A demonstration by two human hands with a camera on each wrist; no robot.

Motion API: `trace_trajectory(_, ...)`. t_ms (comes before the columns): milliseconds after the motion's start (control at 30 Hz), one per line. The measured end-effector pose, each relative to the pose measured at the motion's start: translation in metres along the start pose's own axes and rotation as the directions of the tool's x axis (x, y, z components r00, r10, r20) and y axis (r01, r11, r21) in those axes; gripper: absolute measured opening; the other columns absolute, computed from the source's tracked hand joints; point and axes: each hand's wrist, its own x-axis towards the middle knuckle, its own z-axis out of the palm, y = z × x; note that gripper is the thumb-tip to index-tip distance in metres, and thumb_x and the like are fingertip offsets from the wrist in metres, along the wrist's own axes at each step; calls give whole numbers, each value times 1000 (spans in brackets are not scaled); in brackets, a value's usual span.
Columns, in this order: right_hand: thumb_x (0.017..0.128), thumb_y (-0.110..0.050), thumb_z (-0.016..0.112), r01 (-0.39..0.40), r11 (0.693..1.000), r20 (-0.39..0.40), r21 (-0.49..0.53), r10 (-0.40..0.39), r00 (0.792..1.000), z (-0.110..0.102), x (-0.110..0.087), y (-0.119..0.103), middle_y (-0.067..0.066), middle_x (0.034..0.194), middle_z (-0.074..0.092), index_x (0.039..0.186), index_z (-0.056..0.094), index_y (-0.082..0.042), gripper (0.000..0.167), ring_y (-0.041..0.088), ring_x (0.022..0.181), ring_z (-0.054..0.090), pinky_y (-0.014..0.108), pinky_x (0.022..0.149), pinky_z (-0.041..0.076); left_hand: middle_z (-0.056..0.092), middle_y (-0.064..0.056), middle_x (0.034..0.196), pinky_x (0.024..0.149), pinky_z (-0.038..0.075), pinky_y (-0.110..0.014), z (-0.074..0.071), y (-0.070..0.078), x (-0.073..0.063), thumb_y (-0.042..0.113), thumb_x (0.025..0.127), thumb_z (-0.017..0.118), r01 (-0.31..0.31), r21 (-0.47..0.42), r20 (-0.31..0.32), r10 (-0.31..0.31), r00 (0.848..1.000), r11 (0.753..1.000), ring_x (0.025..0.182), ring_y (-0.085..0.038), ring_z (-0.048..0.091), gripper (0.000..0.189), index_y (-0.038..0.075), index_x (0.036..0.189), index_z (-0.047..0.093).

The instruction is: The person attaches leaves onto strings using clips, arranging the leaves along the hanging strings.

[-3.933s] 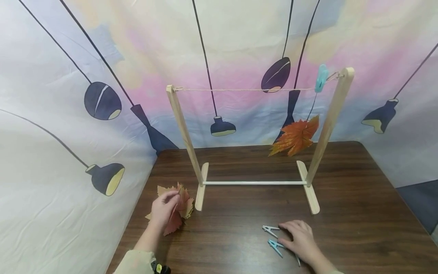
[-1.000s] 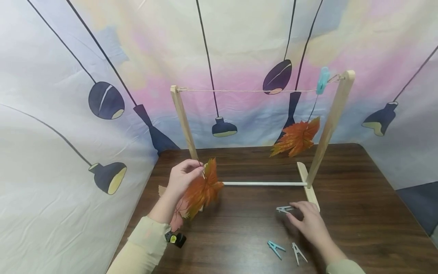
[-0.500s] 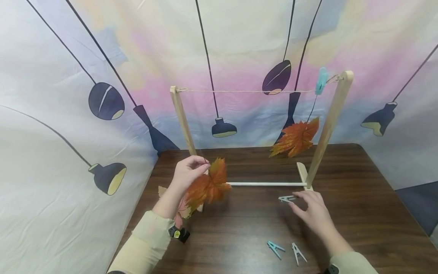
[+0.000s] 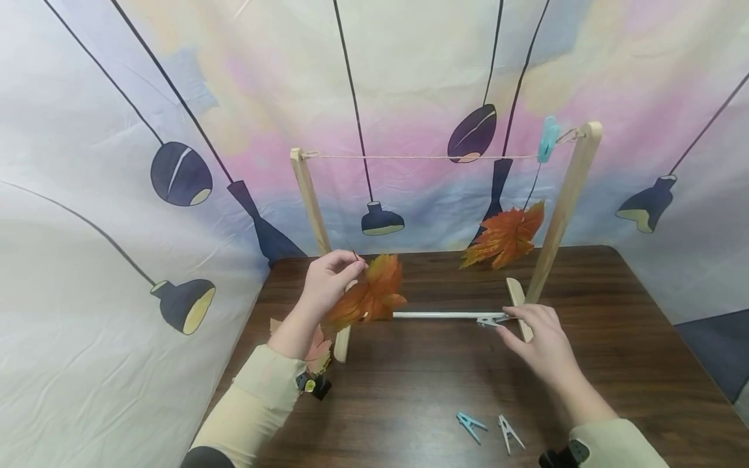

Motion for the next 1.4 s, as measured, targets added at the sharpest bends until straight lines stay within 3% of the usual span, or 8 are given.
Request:
trace_trajectory(100, 69, -4, 80, 4, 1000, -6, 9, -4, 1000, -3, 5, -3, 13, 98, 61, 103, 65, 1, 38, 29, 99, 46, 35, 72, 35, 66, -20, 91, 72, 51, -25, 2, 3, 4, 1, 86, 65, 12, 5, -13, -12, 1000, 1000, 78, -9, 60, 9, -7, 90, 66)
trace_trajectory(200, 69, -3, 80, 1, 1000, -15, 22, 0, 1000, -6, 9, -6, 12, 99, 60, 104, 65, 0, 38, 26, 99, 45, 30, 71, 35, 66, -16, 93, 72, 51, -25, 5, -12, 10, 5, 86, 67, 9, -1, -15, -9, 1000, 1000, 79, -11, 61, 11, -4, 91, 67)
trace_trajectory(267, 69, -2, 79, 5, 1000, -24, 29, -4, 1000, -8, 11, -9, 11, 99, 60, 105, 65, 0, 39, 25, 99, 44, 28, 70, 35, 67, -13, 94, 74, 51, -25, 7, -12, 13, 8, 86, 68, -11, 14, -14, 11, 1000, 1000, 83, -13, 62, 11, -1, 92, 69)
trace_trajectory(433, 72, -4, 77, 5, 999, -34, 51, -3, 999, -15, 19, -16, 10, 101, 60, 107, 64, 0, 37, 12, 100, 44, 24, 71, 36, 68, -8, 95, 76, 52, -27, 10, -6, 21, 9, 86, 68, -43, 20, -1, 43, 999, 999, 86, -16, 64, 11, 3, 94, 70)
trace_trajectory(667, 74, 2, 76, -18, 990, -50, 139, 25, 998, -26, 34, -28, -6, 102, 54, 111, 64, 1, 38, -8, 89, 45, 4, 72, 37, 67, -5, 100, 83, 50, -34, 14, 2, 31, 12, 87, 67, -88, 86, 7, 88, 996, 992, 99, -15, 59, 12, 5, 96, 71)
trace_trajectory(833, 76, 0, 75, -56, 983, -38, 176, 64, 997, -30, 42, -37, -11, 105, 52, 115, 63, 0, 40, -11, 88, 48, 3, 71, 39, 67, -1, 102, 88, 46, -31, 16, 3, 33, 15, 88, 66, -59, 112, 27, 57, 998, 992, 103, -13, 58, 13, 8, 97, 72)
trace_trajectory(1200, 78, 1, 73, -71, 975, -49, 212, 84, 995, -42, 52, -43, -21, 102, 51, 120, 60, 0, 44, -9, 86, 49, 5, 67, 38, 65, 5, 108, 91, 46, -32, 24, 5, 41, 24, 90, 64, -52, 129, 153, 32, 988, 990, 106, -8, 55, 19, 13, 103, 71)
trace_trajectory(1400, 77, 0, 74, -63, 978, -74, 199, 79, 994, -50, 61, -47, -20, 102, 51, 119, 62, -1, 44, -6, 87, 47, 6, 69, 37, 67, 3, 105, 86, 48, -28, 27, 11, 48, 23, 89, 65, -82, 141, 130, 64, 990, 987, 103, -9, 58, 20, 12, 105, 70)
